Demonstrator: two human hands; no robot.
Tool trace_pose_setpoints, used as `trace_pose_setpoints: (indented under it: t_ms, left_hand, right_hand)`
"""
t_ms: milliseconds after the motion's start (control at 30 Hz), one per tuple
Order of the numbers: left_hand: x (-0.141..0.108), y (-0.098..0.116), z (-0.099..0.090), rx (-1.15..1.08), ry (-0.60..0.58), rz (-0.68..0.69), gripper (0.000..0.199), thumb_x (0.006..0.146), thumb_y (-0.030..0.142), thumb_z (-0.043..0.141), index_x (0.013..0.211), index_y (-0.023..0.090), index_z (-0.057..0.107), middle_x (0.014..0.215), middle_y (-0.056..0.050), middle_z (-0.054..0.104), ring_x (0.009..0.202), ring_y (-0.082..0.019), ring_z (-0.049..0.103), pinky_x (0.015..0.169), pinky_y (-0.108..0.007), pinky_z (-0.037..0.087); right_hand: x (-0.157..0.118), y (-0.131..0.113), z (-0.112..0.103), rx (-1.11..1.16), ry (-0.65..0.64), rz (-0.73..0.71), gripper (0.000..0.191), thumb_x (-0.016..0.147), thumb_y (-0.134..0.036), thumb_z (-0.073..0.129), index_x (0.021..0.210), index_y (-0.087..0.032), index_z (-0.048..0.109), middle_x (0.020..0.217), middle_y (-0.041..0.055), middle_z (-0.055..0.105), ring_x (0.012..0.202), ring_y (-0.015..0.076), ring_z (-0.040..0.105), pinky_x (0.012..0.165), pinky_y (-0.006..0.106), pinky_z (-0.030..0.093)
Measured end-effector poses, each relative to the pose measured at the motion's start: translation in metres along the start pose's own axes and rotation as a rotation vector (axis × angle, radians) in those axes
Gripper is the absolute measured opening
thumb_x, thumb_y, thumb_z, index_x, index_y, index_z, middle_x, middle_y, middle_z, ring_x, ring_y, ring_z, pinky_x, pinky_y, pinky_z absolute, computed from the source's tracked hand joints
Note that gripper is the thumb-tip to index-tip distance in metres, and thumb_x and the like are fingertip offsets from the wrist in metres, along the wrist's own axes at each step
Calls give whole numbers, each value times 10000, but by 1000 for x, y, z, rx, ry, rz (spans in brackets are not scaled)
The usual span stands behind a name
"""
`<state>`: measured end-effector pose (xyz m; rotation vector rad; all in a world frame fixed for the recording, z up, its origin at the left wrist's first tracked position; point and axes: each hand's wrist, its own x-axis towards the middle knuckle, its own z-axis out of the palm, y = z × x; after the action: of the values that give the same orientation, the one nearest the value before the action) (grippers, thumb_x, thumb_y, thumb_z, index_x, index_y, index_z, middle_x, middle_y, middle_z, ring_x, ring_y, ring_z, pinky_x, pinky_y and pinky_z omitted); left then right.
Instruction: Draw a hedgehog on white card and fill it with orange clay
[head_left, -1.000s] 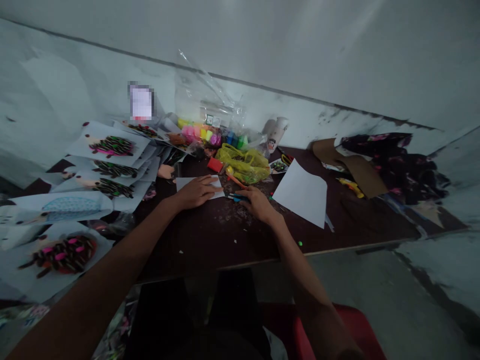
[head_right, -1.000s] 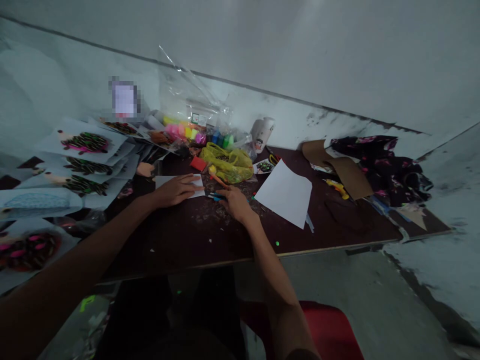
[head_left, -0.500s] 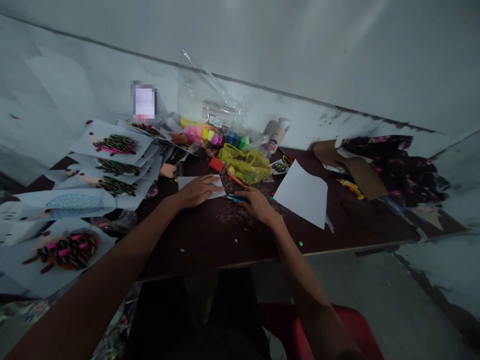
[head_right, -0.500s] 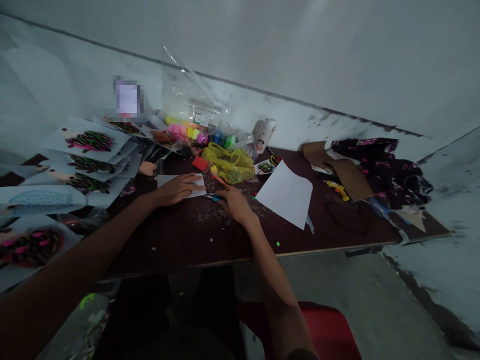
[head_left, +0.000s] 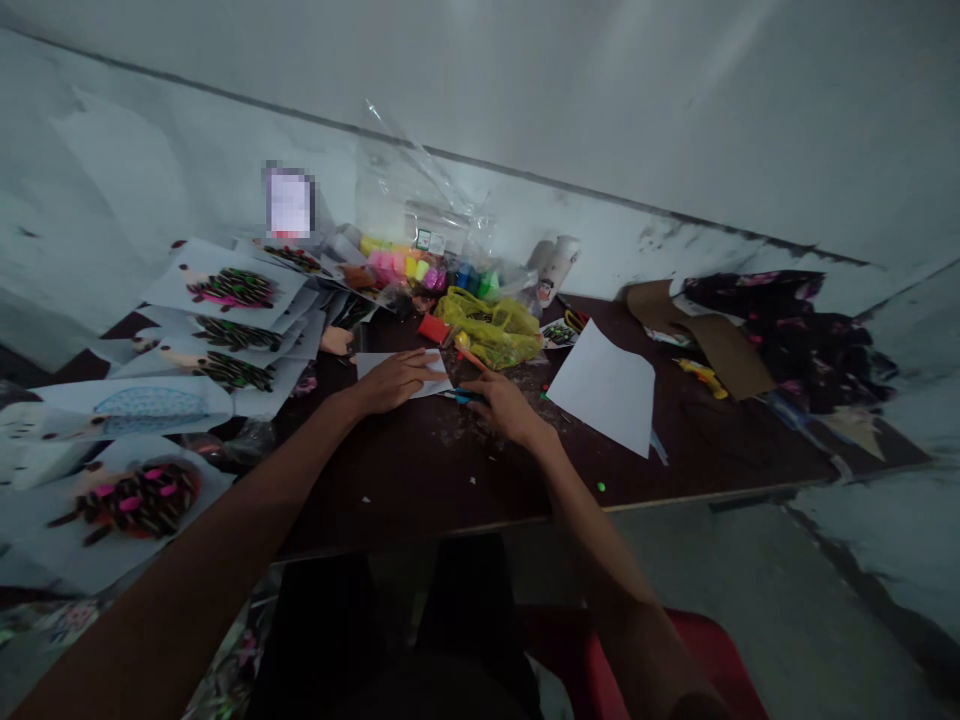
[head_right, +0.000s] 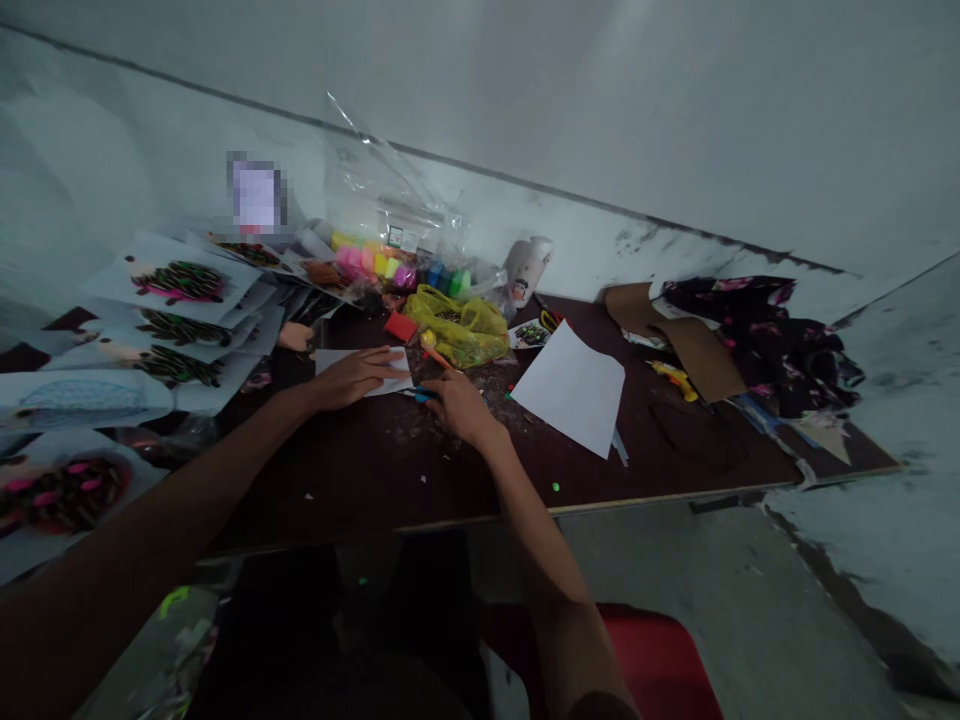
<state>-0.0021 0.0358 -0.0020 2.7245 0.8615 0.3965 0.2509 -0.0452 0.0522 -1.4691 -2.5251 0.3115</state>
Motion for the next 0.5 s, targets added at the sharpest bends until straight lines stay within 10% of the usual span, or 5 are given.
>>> trace_pose_setpoints:
  t_ms: [500]
  left_hand:
    - [-2,-11,5,-104,26,-32,623,925,119,376,1525,266,452,1592,13,441,1523,-206,303,1256,-460,265]
  right_hand:
    - [0,-12,-3,41,-38,-11,332,950,-172,627,1274,-146,693,1098,132,646,996,213,578,940,329,436]
